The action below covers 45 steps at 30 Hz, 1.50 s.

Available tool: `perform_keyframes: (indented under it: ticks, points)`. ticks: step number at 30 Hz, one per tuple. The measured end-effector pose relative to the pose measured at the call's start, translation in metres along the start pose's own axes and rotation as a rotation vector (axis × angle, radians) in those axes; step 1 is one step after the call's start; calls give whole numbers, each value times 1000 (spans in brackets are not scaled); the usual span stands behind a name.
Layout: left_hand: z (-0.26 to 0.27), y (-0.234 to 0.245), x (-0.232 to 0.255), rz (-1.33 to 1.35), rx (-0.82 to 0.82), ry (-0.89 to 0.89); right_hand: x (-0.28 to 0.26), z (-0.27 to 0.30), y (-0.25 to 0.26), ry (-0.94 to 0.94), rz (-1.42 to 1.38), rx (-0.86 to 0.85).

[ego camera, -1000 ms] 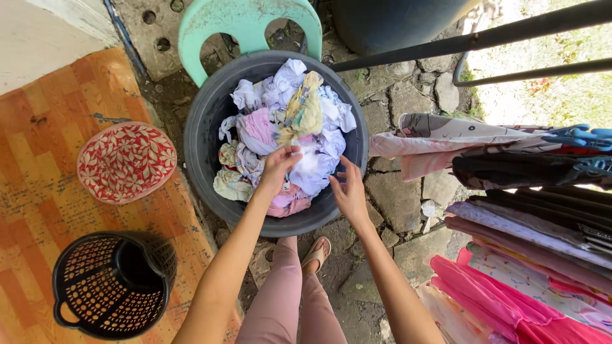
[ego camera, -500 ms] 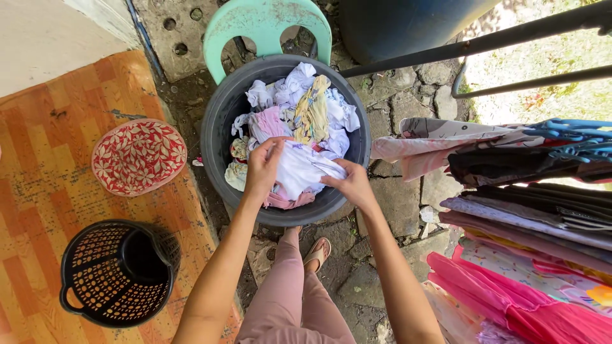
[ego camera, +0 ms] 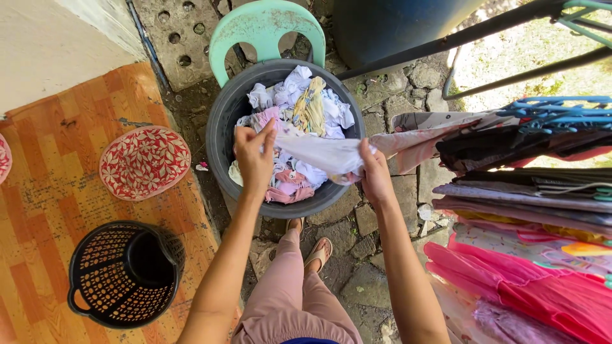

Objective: Hanging various small articles of laundry onto circular and linear drying racks.

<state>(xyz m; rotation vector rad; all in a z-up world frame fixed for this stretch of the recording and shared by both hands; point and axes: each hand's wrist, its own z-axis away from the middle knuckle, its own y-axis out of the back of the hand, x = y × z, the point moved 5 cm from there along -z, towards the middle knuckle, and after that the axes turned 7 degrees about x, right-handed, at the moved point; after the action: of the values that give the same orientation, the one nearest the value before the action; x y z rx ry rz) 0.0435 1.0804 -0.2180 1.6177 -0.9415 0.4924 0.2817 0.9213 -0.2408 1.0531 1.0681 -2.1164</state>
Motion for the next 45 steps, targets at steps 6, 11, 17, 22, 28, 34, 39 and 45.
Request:
perform_keyframes:
  ticks: [6, 11, 17, 22, 28, 34, 39, 45]
  points:
    - [60, -12, 121, 669, -172, -189, -61, 34, -61, -81, -15, 39]
    - [73, -31, 104, 613, -277, -70, -89, 57, -14, 164, 721, 201]
    - [62, -3, 114, 531, -407, -56, -147, 121, 44, 670, 1337, 603]
    - [70, -7, 124, 498, -435, -52, -150, 168, 87, 627, 899, 671]
    - [88, -20, 168, 1155, -624, 430, -131, 201, 127, 507, 170, 484]
    - [97, 12, 237, 1401, -801, 361, -154, 255, 107, 434, 167, 472]
    - [133, 25, 270, 1266, -1081, 279, -135, 293, 122, 381, -239, 313]
    - [146, 42, 282, 1367, -1178, 370, -134, 364, 106, 459, -350, 314]
